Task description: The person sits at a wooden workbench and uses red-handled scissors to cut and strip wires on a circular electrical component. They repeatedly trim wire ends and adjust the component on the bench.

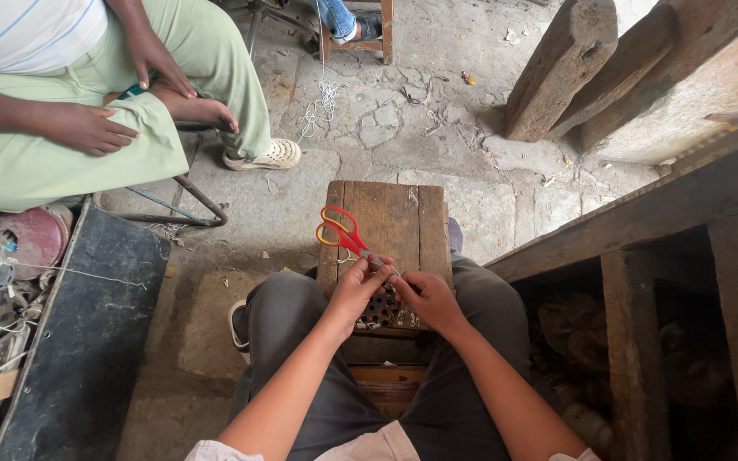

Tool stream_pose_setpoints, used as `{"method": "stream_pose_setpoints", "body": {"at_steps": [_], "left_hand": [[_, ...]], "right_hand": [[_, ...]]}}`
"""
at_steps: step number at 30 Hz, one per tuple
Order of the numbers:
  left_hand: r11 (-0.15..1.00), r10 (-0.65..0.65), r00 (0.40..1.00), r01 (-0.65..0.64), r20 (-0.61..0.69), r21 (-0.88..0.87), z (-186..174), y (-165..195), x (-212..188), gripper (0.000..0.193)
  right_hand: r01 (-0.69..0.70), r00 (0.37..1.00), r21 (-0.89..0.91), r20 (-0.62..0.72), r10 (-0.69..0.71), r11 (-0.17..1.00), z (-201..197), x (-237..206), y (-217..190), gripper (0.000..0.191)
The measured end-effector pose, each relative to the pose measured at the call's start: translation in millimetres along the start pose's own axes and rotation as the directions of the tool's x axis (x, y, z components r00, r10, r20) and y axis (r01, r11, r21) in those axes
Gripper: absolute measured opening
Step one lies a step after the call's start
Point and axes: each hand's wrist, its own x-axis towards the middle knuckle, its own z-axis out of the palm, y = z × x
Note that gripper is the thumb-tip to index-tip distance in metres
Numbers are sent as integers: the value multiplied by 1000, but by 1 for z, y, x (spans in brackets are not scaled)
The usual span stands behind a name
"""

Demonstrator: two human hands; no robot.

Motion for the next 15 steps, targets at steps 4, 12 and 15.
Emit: {"method": "stream_pose_setpoints", "body": {"at_steps": [4,12,15], "left_hand": [[990,-53,997,61,62,-126,-1,6,-1,30],[994,-57,998,58,15,-97,-4,-8,1,27],[995,-36,999,38,23,-94,-7,-12,4,26]], "right_hand": [[-54,998,55,35,52,997,2,-1,3,42],[-95,990,53,113,89,994,3,-4,-2,49],[-52,994,-4,101,52,999,3,-4,-6,47]]}}
